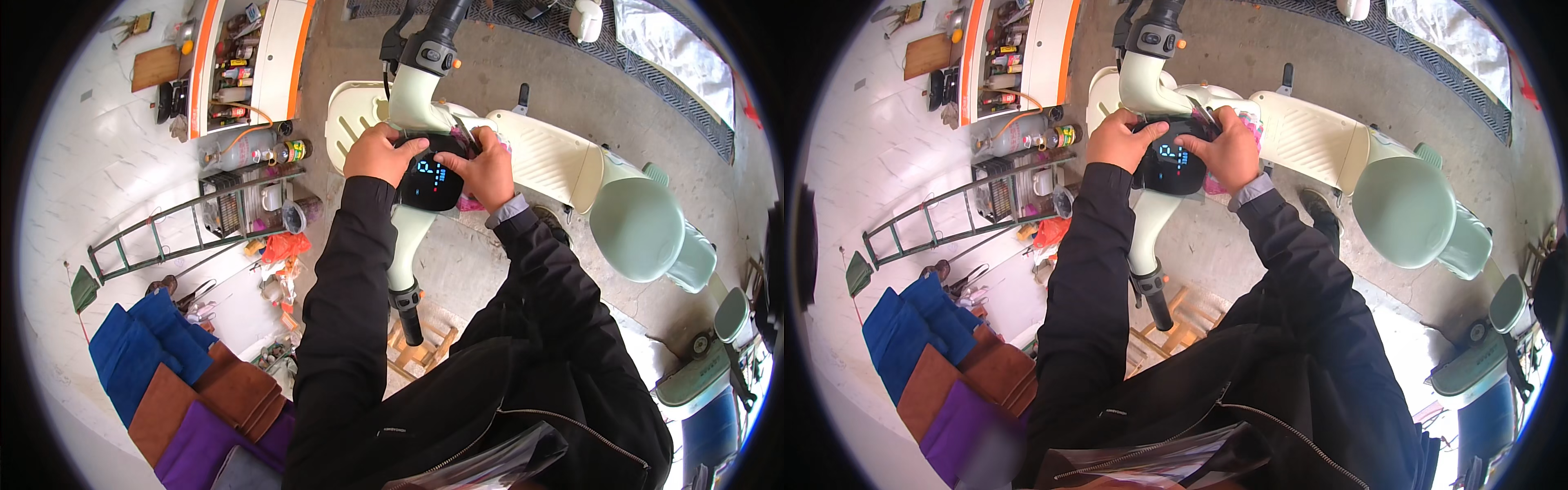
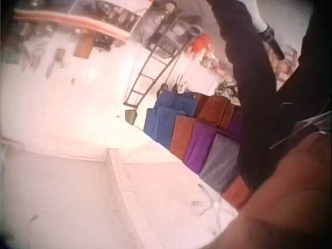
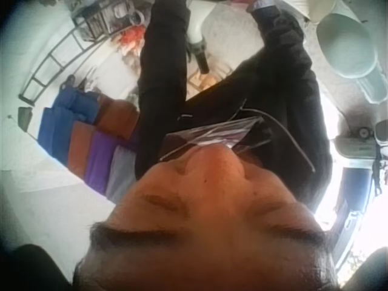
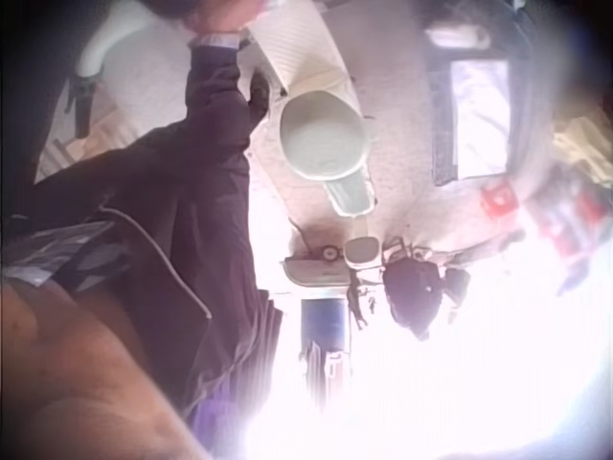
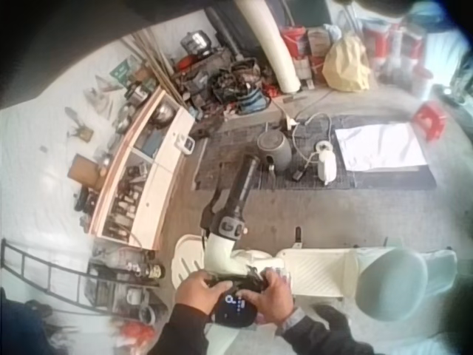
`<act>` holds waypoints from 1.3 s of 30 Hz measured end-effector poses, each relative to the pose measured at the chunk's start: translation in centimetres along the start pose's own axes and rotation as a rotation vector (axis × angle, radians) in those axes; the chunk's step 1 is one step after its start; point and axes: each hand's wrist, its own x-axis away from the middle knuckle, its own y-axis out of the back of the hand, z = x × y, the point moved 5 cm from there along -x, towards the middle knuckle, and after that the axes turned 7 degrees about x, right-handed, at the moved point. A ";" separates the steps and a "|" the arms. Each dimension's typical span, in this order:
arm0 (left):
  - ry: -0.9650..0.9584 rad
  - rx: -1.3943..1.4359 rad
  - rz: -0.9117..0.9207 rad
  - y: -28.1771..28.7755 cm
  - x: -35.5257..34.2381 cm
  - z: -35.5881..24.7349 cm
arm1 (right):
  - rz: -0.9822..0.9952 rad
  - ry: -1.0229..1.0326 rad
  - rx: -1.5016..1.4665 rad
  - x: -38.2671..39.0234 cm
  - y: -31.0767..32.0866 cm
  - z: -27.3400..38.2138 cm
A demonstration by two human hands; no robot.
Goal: The person uses a small metal tool to pry and adjust the digital display cover on a light green electric scooter. They repeatedly lift the cover, inspect the edges, and reseat it. The person briefly walks out of the shop and returns to the scooter.
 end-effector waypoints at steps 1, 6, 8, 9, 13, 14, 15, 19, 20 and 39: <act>0.021 0.008 0.007 0.0 0.0 0.1 | -0.009 -0.004 0.008 0.0 0.0 0.0; 0.034 0.018 -0.008 -0.2 -0.2 0.1 | -0.018 -0.027 -0.075 -0.4 -0.1 -0.4; 0.025 0.017 -0.015 -0.4 0.0 -0.1 | -0.015 -0.072 -0.129 -0.3 -0.4 -0.6; 0.017 0.002 -0.027 -0.3 0.1 -0.1 | -0.024 -0.053 -0.138 -0.2 -0.4 -0.5; 0.024 -0.007 -0.038 0.1 0.3 -0.4 | -0.014 -0.070 -0.148 -0.2 -0.6 -0.3; 0.029 0.002 -0.032 0.1 0.4 -0.5 | -0.007 -0.081 -0.146 -0.2 -0.6 -0.4; 0.024 -0.004 -0.039 0.1 0.5 -0.6 | -0.017 -0.077 -0.151 -0.3 -0.7 -0.4; 0.024 -0.026 -0.047 0.4 0.6 -0.7 | -0.020 -0.115 -0.214 -0.2 -0.6 -0.2; 0.035 -0.035 -0.038 0.4 0.6 -0.7 | -0.010 -0.136 -0.246 -0.1 -0.6 -0.1; -0.016 -0.053 -0.023 0.1 0.0 -1.0 | -0.033 -0.098 -0.093 -0.9 -0.4 -0.2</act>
